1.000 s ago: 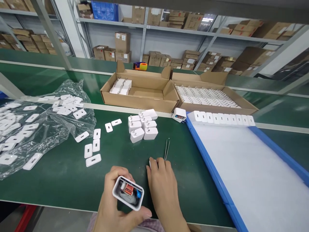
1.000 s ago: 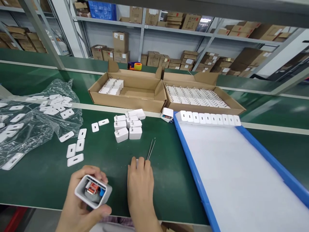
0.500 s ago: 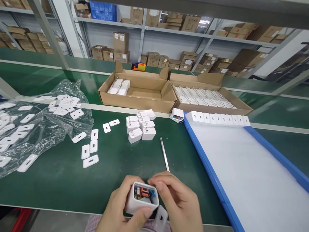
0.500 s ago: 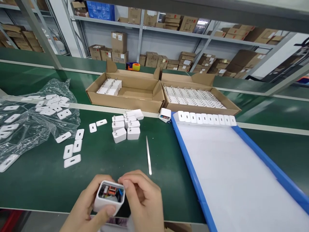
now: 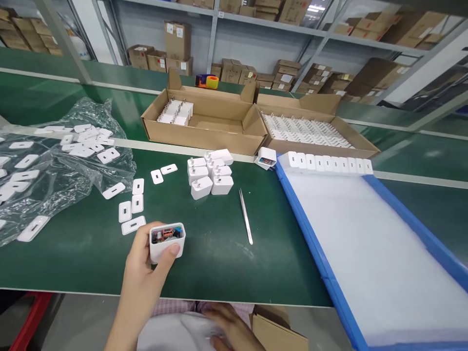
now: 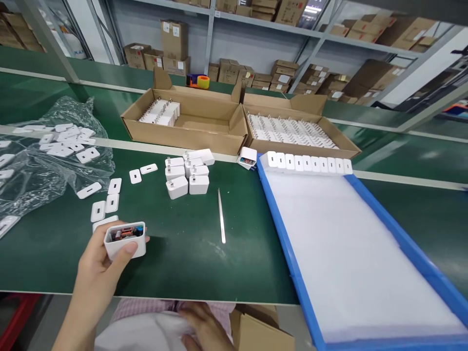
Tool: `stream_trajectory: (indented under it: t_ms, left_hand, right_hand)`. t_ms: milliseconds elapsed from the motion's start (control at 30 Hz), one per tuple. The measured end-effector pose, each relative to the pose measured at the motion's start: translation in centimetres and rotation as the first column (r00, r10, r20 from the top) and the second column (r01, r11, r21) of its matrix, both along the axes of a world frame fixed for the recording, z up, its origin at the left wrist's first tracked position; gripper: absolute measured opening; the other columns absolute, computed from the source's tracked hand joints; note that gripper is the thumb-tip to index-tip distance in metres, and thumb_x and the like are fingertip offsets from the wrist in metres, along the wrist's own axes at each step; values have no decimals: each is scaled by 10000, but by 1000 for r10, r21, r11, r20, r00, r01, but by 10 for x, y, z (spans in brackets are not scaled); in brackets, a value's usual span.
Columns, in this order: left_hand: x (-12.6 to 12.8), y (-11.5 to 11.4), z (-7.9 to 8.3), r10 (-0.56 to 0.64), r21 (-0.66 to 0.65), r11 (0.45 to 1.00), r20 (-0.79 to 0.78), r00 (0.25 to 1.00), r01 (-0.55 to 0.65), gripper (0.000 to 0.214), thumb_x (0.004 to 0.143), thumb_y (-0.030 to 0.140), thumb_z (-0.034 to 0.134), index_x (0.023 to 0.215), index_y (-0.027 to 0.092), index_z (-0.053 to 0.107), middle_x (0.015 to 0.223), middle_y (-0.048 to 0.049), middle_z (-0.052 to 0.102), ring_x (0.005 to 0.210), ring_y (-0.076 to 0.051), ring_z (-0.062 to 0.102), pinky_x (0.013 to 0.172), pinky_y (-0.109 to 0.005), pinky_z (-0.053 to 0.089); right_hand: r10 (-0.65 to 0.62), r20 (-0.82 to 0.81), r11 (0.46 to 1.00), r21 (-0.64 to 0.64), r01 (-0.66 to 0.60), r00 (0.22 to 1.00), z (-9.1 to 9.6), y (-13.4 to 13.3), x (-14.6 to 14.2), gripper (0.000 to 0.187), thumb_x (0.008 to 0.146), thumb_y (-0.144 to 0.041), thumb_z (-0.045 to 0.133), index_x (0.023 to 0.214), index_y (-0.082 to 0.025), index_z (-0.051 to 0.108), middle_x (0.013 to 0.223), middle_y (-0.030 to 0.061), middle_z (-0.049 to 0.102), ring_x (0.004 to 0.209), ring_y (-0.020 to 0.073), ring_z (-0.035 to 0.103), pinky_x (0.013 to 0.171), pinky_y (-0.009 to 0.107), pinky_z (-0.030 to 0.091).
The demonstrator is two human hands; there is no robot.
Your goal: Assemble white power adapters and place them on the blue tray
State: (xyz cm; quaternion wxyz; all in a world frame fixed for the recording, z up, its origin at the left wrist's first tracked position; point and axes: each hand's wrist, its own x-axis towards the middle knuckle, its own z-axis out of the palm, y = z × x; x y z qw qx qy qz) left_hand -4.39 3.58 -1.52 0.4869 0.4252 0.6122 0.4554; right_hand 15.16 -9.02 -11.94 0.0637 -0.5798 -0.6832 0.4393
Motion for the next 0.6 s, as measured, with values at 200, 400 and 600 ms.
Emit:
stream_trajectory:
  t_ms: [200, 400, 600]
  left_hand:
    - [-3, -18, -1, -73, 52, 996, 28, 997, 72, 343, 803, 474, 677, 1034, 271, 526, 860, 29, 659, 711, -146, 568, 634, -224, 444]
    - [3, -21, -1, -92, 58, 994, 46, 995, 89, 347, 804, 464, 675, 1041, 266, 516, 869, 17, 667, 758, -169, 605, 620, -224, 452]
    - [9, -23, -6, -248, 30, 969, 108, 963, 246, 335, 821, 461, 669, 1045, 257, 526, 870, 5, 661, 752, -174, 596, 652, -235, 452]
  right_hand:
    - [26, 167, 984, 172, -55, 986, -75, -2, -25, 450, 823, -5, 608, 1237, -174, 665, 1273, 102, 661, 1170, 270, 630, 1027, 359, 516]
    - [48, 235, 862, 481, -159, 971, -101, -29, -10, 434, 694, -117, 812, 1108, -145, 686, 1167, 157, 702, 1044, 359, 679, 899, 453, 591]
    - [-22, 81, 708, 705, -42, 996, -92, -25, -14, 180, 911, -114, 536, 812, -176, 673, 923, 101, 765, 813, 227, 755, 716, 264, 630]
